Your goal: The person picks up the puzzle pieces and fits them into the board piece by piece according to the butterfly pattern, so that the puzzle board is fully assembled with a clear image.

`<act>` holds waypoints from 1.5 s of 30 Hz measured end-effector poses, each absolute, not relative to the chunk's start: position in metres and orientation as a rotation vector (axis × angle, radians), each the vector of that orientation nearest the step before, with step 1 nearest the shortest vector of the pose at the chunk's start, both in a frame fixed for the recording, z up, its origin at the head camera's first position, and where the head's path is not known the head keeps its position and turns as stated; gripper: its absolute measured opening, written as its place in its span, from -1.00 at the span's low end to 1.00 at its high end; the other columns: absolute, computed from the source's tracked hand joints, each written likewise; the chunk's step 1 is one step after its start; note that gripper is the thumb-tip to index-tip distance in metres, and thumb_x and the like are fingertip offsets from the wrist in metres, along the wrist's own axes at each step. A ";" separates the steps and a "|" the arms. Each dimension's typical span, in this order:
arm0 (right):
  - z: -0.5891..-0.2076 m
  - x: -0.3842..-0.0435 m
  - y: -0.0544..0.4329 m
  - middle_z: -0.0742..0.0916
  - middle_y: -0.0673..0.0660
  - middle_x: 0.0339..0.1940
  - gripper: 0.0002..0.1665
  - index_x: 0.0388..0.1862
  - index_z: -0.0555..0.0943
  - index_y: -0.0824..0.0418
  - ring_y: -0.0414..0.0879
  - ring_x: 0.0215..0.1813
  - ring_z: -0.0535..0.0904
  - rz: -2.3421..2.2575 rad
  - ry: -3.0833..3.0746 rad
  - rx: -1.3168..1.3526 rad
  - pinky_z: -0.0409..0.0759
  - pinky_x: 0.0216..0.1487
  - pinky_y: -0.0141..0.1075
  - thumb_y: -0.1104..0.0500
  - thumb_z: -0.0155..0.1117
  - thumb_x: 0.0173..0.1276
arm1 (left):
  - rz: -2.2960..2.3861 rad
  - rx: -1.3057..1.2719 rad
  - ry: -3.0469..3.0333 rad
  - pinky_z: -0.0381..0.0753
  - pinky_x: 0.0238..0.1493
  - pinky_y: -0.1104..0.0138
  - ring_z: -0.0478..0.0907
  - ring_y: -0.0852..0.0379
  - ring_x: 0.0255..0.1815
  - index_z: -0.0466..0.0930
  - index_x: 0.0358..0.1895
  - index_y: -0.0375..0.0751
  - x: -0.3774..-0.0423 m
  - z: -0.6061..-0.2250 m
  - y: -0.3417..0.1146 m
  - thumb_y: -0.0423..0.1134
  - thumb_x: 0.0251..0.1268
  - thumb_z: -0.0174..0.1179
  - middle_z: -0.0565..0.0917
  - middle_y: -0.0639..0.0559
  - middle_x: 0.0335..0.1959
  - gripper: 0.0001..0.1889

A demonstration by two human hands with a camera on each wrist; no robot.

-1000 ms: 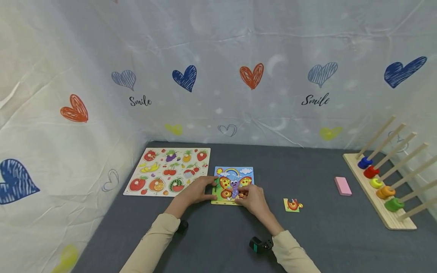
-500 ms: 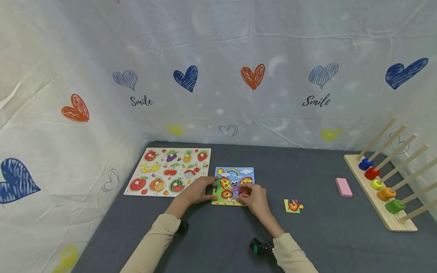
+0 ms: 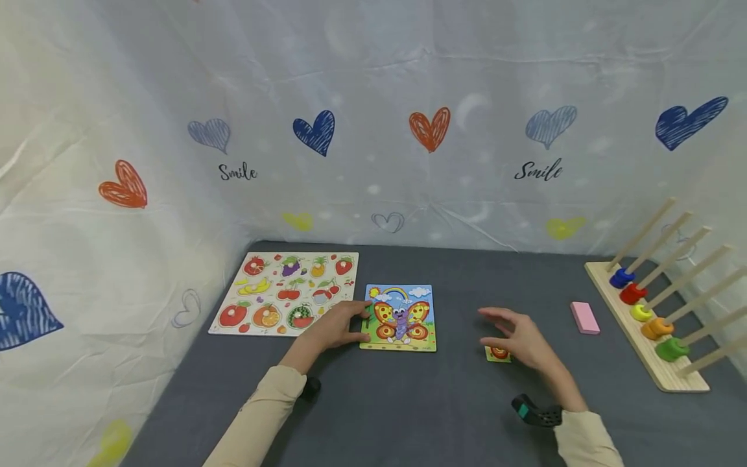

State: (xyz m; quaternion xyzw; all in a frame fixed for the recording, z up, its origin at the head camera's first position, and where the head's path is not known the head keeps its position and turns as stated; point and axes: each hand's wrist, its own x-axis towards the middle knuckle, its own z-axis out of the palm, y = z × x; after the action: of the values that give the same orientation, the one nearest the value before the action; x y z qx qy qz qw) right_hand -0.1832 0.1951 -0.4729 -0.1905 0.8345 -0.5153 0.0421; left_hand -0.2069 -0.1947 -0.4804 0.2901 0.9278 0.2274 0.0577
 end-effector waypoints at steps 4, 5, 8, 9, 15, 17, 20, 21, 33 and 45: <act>-0.481 -0.181 0.231 0.55 0.49 0.13 -0.33 0.15 0.48 0.54 -0.48 0.15 0.44 -1.598 2.471 -0.694 0.48 0.13 -0.49 0.37 0.48 0.04 | 0.698 0.875 2.817 0.35 0.32 0.08 0.39 -0.10 0.29 0.61 0.01 -0.28 -0.205 -0.478 -0.198 -0.06 0.11 0.40 0.45 -0.11 0.31 -0.54; -0.483 -0.179 0.235 0.55 0.50 0.12 -0.32 0.14 0.49 0.55 -0.57 0.12 0.40 -1.599 2.468 -0.708 0.48 0.11 -0.53 0.37 0.49 0.02 | 0.695 0.871 2.820 0.34 0.32 0.08 0.40 -0.10 0.29 0.61 0.00 -0.28 -0.205 -0.477 -0.198 -0.06 0.11 0.40 0.46 -0.12 0.30 -0.54; -0.489 -0.175 0.238 0.57 0.47 0.10 -0.30 0.11 0.52 0.52 -0.57 0.11 0.41 -1.574 2.502 -0.700 0.50 0.08 -0.55 0.34 0.55 -0.05 | 0.697 0.875 2.820 0.34 0.32 0.08 0.40 -0.11 0.29 0.61 0.01 -0.30 -0.204 -0.477 -0.198 -0.08 0.11 0.40 0.47 -0.14 0.29 -0.54; -0.491 -0.174 0.238 0.59 0.44 0.09 -0.29 0.11 0.53 0.50 -0.54 0.10 0.43 -1.555 2.526 -0.693 0.52 0.07 -0.52 0.31 0.56 -0.06 | 0.700 0.878 2.820 0.34 0.32 0.07 0.40 -0.12 0.29 0.60 0.01 -0.31 -0.204 -0.476 -0.198 -0.08 0.11 0.40 0.48 -0.15 0.28 -0.53; -0.495 -0.174 0.235 0.64 0.40 0.03 -0.42 0.08 0.56 0.44 -0.42 0.06 0.54 -1.526 2.573 -0.712 0.58 0.01 -0.44 0.38 0.48 0.02 | 0.744 0.908 2.812 0.35 0.31 0.04 0.40 -0.17 0.28 0.60 0.03 -0.37 -0.204 -0.475 -0.198 -0.10 0.13 0.39 0.50 -0.20 0.24 -0.52; -0.495 -0.174 0.234 0.63 0.41 0.05 -0.43 0.10 0.54 0.46 -0.41 0.09 0.53 -1.516 2.578 -0.749 0.57 0.02 -0.45 0.46 0.43 0.05 | 0.758 0.927 2.807 0.35 0.30 0.03 0.41 -0.18 0.27 0.58 0.04 -0.40 -0.204 -0.475 -0.197 -0.11 0.14 0.38 0.52 -0.21 0.22 -0.51; -0.496 -0.171 0.229 0.61 0.38 0.08 -0.36 0.14 0.52 0.45 -0.26 0.11 0.55 -1.479 2.674 -0.708 0.55 0.06 -0.44 0.44 0.47 0.02 | 0.759 0.968 2.812 0.38 0.27 0.02 0.43 -0.19 0.24 0.54 0.09 -0.44 -0.203 -0.475 -0.196 -0.07 0.17 0.36 0.59 -0.21 0.12 -0.44; -0.496 -0.169 0.227 0.61 0.35 0.06 -0.32 0.15 0.52 0.44 -0.17 0.10 0.57 -1.454 2.735 -0.668 0.56 0.05 -0.42 0.39 0.51 -0.01 | 0.760 0.972 2.811 0.38 0.27 0.01 0.43 -0.20 0.23 0.52 0.12 -0.45 -0.203 -0.475 -0.195 -0.07 0.17 0.36 0.61 -0.20 0.09 -0.42; -0.496 -0.164 0.212 0.60 0.35 0.02 -0.13 0.20 0.45 0.46 0.23 0.06 0.55 -1.392 2.909 -0.533 0.55 0.06 -0.33 0.37 0.61 -0.16 | 0.728 0.944 2.831 0.37 0.29 0.04 0.41 -0.17 0.26 0.60 0.03 -0.37 -0.204 -0.481 -0.196 -0.06 0.16 0.37 0.50 -0.20 0.24 -0.51; -0.497 -0.160 0.216 0.59 0.37 0.04 -0.47 -0.22 0.69 0.48 0.29 0.10 0.50 -1.280 3.071 -0.466 0.13 -0.07 -0.92 0.23 0.66 -0.18 | 0.728 0.879 2.818 0.37 0.29 0.07 0.42 -0.11 0.27 0.60 0.01 -0.30 -0.203 -0.476 -0.193 -0.09 0.11 0.40 0.50 -0.15 0.26 -0.54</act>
State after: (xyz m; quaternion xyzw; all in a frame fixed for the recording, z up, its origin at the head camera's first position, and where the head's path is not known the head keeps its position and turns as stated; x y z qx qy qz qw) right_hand -0.1599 0.2164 -0.4968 -0.1378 0.9087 -0.3788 -0.1088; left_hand -0.2029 -0.1930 -0.4765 0.2888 0.9256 0.2393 0.0507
